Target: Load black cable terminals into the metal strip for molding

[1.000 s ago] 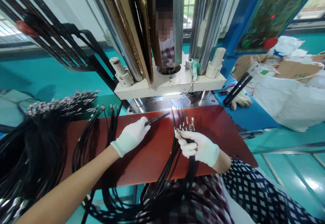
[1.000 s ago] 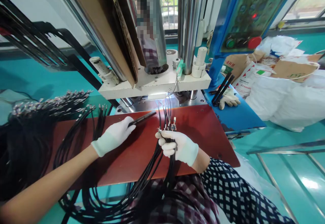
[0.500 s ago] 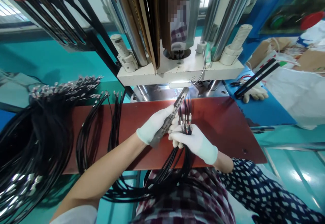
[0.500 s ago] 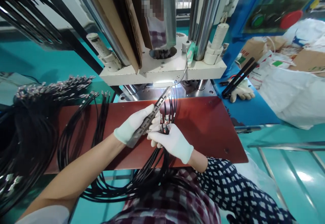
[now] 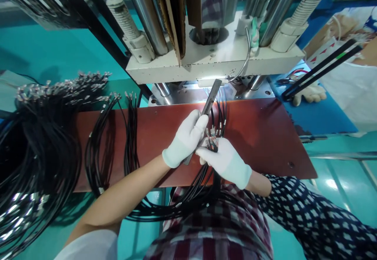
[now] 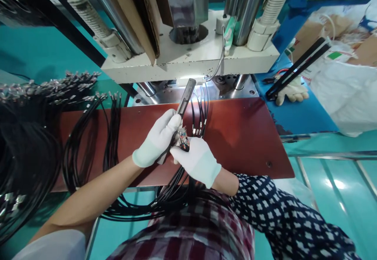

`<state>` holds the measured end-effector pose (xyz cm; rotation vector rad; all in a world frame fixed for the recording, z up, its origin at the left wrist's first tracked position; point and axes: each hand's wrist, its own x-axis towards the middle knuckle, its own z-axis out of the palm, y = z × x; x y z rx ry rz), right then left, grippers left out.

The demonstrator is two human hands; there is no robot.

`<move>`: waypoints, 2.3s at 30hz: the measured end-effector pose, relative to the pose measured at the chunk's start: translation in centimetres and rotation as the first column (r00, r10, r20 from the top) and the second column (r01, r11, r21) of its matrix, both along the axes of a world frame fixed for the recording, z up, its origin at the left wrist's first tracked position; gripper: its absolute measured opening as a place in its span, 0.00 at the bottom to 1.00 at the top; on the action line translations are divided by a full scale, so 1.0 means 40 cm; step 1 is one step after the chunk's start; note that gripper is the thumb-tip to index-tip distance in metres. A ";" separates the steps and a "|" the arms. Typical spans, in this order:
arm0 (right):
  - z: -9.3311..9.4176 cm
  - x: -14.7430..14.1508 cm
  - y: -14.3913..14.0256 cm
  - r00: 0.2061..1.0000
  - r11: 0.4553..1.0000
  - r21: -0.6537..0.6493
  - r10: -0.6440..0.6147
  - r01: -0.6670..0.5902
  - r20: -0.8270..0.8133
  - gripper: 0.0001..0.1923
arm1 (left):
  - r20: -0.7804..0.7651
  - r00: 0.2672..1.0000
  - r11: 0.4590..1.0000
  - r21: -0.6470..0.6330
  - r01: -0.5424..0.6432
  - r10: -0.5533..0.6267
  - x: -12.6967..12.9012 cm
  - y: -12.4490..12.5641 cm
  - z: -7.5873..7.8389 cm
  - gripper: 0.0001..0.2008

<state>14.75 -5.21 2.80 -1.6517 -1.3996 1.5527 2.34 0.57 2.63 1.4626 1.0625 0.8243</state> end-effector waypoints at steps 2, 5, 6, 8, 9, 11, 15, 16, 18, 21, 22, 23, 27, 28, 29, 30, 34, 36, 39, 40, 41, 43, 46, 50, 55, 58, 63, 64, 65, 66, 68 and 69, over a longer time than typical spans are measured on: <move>-0.003 0.004 0.005 1.000 1.000 -0.009 0.022 -0.022 0.009 0.13 | -0.109 0.994 0.995 0.098 0.024 -0.014 -0.002 0.001 -0.009 0.18; -0.005 0.026 0.012 0.993 0.993 0.021 0.119 -0.118 -0.019 0.14 | -0.143 0.987 0.993 0.082 0.086 -0.073 -0.004 0.007 -0.014 0.18; -0.004 0.036 0.013 0.990 0.989 0.048 0.142 -0.141 -0.022 0.14 | -0.112 0.989 0.993 0.049 0.105 -0.099 -0.006 0.010 -0.013 0.18; -0.003 0.054 0.013 0.984 0.982 0.093 0.169 -0.164 -0.056 0.14 | -0.009 0.988 0.988 -0.024 0.151 -0.151 -0.010 0.014 -0.009 0.19; -0.004 0.062 0.012 0.982 0.982 0.106 0.165 -0.155 -0.090 0.14 | 0.051 0.982 0.981 -0.055 0.184 -0.181 -0.013 0.017 -0.008 0.20; -0.008 0.073 0.007 0.977 0.991 0.091 0.112 -0.097 -0.179 0.15 | 0.156 0.960 0.965 -0.093 0.247 -0.231 -0.021 0.020 -0.009 0.20; -0.021 0.084 -0.007 0.967 0.998 0.022 -0.053 0.060 -0.251 0.19 | 0.267 0.930 0.946 -0.133 0.297 -0.254 -0.036 0.024 -0.017 0.19; -0.024 0.086 -0.011 0.963 0.998 -0.006 -0.061 0.062 -0.261 0.19 | 0.279 0.925 0.943 -0.138 0.303 -0.257 -0.037 0.025 -0.019 0.19; -0.026 0.091 -0.019 0.953 0.997 -0.055 -0.063 0.048 -0.297 0.20 | 0.296 0.918 0.941 -0.131 0.313 -0.264 -0.039 0.027 -0.019 0.19; -0.033 0.095 -0.029 0.923 0.996 -0.074 -0.074 0.050 -0.377 0.22 | 0.307 0.914 0.943 -0.114 0.313 -0.266 -0.038 0.030 -0.014 0.19; -0.036 0.094 -0.030 0.915 0.995 -0.080 -0.084 0.057 -0.396 0.22 | 0.309 0.913 0.944 -0.111 0.311 -0.265 -0.037 0.030 -0.013 0.19; -0.040 0.092 -0.032 0.907 0.993 -0.096 -0.103 0.070 -0.408 0.22 | 0.307 0.914 0.944 -0.109 0.312 -0.266 -0.038 0.030 -0.013 0.19; -0.048 0.070 -0.032 0.899 0.984 -0.099 -0.174 0.146 -0.402 0.21 | 0.295 0.911 0.938 -0.103 0.330 -0.288 -0.041 0.028 -0.017 0.19; -0.046 0.062 -0.031 0.910 0.982 -0.081 -0.189 0.171 -0.370 0.20 | 0.295 0.909 0.936 -0.105 0.336 -0.293 -0.041 0.027 -0.018 0.19; -0.041 0.055 -0.031 0.923 0.979 -0.058 -0.202 0.194 -0.328 0.20 | 0.298 0.907 0.934 -0.106 0.342 -0.298 -0.041 0.025 -0.019 0.19; -0.036 0.048 -0.031 0.935 0.975 -0.029 -0.219 0.219 -0.279 0.19 | 0.304 0.904 0.932 -0.110 0.346 -0.300 -0.041 0.024 -0.020 0.19; -0.017 0.030 -0.025 0.971 0.958 0.175 -0.209 0.227 -0.120 0.14 | 0.330 0.899 0.929 -0.133 0.346 -0.288 -0.040 0.021 -0.022 0.20; -0.014 0.025 -0.018 0.985 0.965 0.212 -0.135 0.156 -0.108 0.14 | 0.325 0.903 0.935 -0.124 0.333 -0.279 -0.041 0.020 -0.024 0.20; -0.010 0.019 -0.005 0.975 0.983 0.151 -0.074 0.107 -0.210 0.14 | 0.301 0.911 0.941 -0.100 0.322 -0.280 -0.044 0.018 -0.022 0.20; -0.008 0.016 -0.002 0.969 0.986 0.125 -0.075 0.106 -0.236 0.14 | 0.291 0.916 0.943 -0.100 0.316 -0.276 -0.043 0.016 -0.020 0.21; -0.005 0.013 0.001 0.966 0.989 0.099 -0.080 0.107 -0.245 0.14 | 0.277 0.923 0.946 -0.108 0.305 -0.266 -0.042 0.014 -0.017 0.21; -0.001 0.006 0.004 0.973 0.994 0.061 -0.080 0.096 -0.215 0.14 | 0.214 0.949 0.960 -0.110 0.259 -0.232 -0.037 0.007 -0.010 0.21; 0.000 -0.001 0.005 0.987 0.992 0.063 -0.102 0.111 -0.125 0.12 | 0.018 0.990 0.990 0.024 0.138 -0.138 -0.029 -0.002 -0.004 0.20; -0.012 0.008 0.004 0.980 0.989 0.116 -0.068 0.091 -0.189 0.11 | -0.101 0.992 0.984 0.151 0.091 -0.076 -0.031 -0.001 -0.003 0.19; -0.016 0.046 -0.014 0.973 0.983 0.076 -0.154 0.169 -0.170 0.20 | 0.124 0.979 0.984 -0.053 0.168 -0.160 -0.046 0.016 0.006 0.20; -0.008 0.064 -0.023 0.965 0.986 0.042 -0.146 0.159 -0.216 0.19 | 0.212 0.959 0.974 -0.084 0.210 -0.188 -0.050 0.023 0.003 0.19; -0.003 0.069 -0.025 0.963 0.991 -0.012 -0.135 0.136 -0.232 0.18 | 0.242 0.935 0.956 -0.078 0.284 -0.258 -0.047 0.021 -0.009 0.19; -0.005 0.067 -0.026 0.966 0.990 -0.011 -0.141 0.142 -0.219 0.18 | 0.239 0.932 0.951 -0.080 0.297 -0.271 -0.046 0.019 -0.009 0.20; -0.007 0.064 -0.029 0.967 0.989 0.001 -0.145 0.148 -0.208 0.17 | 0.238 0.930 0.948 -0.084 0.307 -0.280 -0.045 0.017 -0.009 0.20; -0.008 0.061 -0.033 0.969 0.988 0.021 -0.147 0.155 -0.200 0.17 | 0.240 0.927 0.945 -0.088 0.316 -0.288 -0.044 0.016 -0.009 0.20; -0.011 0.053 -0.044 0.973 0.984 0.068 -0.153 0.167 -0.174 0.17 | 0.251 0.921 0.940 -0.093 0.329 -0.298 -0.042 0.013 -0.009 0.20; -0.011 0.048 -0.050 0.975 0.980 0.091 -0.162 0.177 -0.151 0.17 | 0.258 0.918 0.938 -0.096 0.334 -0.301 -0.042 0.013 -0.010 0.20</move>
